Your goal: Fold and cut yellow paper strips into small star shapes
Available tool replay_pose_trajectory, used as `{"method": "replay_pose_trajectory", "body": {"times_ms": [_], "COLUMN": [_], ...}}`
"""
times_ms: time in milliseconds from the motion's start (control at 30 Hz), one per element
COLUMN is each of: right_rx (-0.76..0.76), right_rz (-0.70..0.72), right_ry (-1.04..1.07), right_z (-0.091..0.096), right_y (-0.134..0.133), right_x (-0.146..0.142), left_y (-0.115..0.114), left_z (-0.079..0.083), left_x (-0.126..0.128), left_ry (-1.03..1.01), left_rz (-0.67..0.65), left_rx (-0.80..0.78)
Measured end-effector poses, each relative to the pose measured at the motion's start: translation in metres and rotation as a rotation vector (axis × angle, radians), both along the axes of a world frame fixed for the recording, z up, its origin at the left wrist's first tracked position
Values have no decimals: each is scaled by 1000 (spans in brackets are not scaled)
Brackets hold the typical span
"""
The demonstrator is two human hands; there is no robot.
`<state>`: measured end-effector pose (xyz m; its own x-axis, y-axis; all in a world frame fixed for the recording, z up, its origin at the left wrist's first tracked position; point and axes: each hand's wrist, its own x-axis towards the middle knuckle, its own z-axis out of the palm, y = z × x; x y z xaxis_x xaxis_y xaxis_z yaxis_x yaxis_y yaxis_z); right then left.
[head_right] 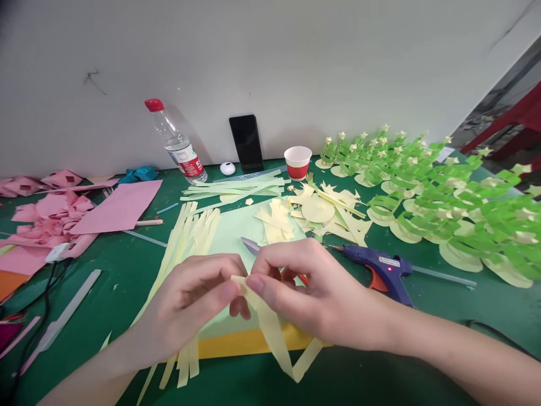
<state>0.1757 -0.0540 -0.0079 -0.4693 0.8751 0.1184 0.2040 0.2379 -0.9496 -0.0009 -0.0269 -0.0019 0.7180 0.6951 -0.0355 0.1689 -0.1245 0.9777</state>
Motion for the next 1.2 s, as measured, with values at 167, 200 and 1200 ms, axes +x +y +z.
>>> {"method": "replay_pose_trajectory", "body": {"times_ms": [167, 200, 1200], "right_rx": [-68, -72, -28], "right_rz": [55, 55, -59], "right_ry": [-6, -12, 55], "right_z": [-1, -1, 6], "right_y": [0, -1, 3], "right_x": [0, 0, -1], "left_y": [0, 0, 0], "left_z": [-1, -1, 0], "left_x": [-3, -3, -3], "left_ry": [34, 46, 43], "left_rz": [-19, -31, 0], "left_rx": [73, 75, 241]}}
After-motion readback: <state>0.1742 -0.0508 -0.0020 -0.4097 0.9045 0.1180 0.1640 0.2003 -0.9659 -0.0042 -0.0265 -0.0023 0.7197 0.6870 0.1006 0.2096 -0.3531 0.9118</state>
